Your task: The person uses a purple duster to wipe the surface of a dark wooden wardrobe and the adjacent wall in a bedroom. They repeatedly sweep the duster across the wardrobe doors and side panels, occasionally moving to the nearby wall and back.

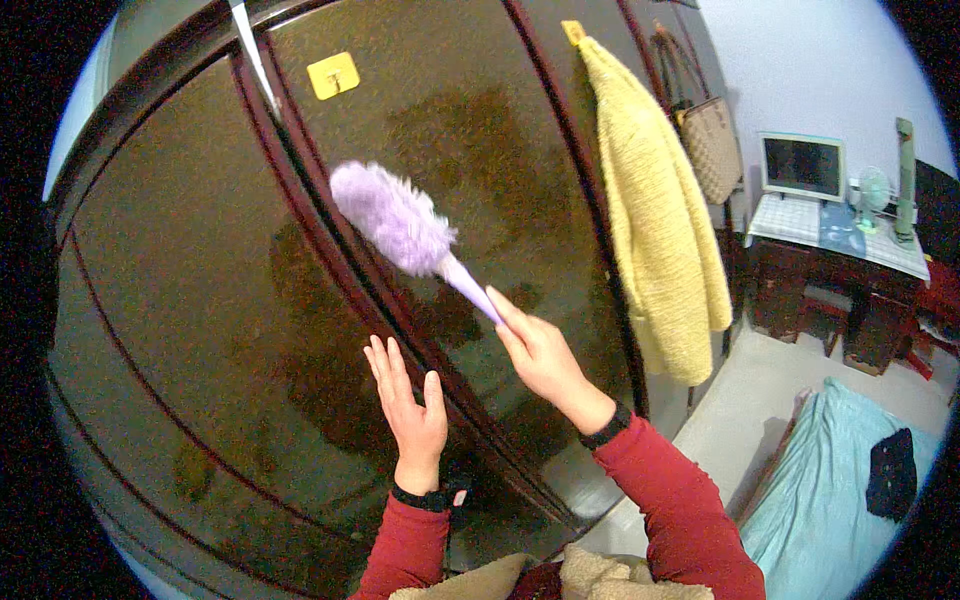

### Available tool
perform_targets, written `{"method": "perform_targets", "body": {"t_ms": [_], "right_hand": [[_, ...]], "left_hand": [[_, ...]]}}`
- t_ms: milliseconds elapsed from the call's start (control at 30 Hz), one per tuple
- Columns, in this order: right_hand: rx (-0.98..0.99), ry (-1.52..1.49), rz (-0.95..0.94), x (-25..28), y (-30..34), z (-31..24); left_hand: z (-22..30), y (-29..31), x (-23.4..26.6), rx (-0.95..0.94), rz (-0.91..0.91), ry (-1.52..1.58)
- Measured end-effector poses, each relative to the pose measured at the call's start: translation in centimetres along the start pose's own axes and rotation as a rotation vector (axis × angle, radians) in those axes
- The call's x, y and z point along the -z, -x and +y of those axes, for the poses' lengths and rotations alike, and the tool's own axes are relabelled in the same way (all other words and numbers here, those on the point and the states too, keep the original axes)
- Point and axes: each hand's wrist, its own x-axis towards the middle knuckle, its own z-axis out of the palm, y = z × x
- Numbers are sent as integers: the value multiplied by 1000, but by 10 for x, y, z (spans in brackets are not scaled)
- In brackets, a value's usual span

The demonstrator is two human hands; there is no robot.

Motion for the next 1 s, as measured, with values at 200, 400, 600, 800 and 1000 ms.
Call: {"method": "perform_targets", "body": {"t_ms": [200, 400, 600, 800, 1000], "right_hand": [[-69, -189, 257, 20, -79, -9], [-200, -145, 329, 31, -118, -5], [1, -2, 177, 28, -85, 30], [122, 207, 141, 29, -18, 51], [-491, -149, 308, 55, 15, 90]], "left_hand": [[4, -41, -21, -115, -19, 159], [-7, -48, -36, -127, -29, 240], [-9, -44, -45, -106, 13, 300], [7, -43, -57, -106, 102, 278], [31, -39, -76, -47, 136, 171]]}}
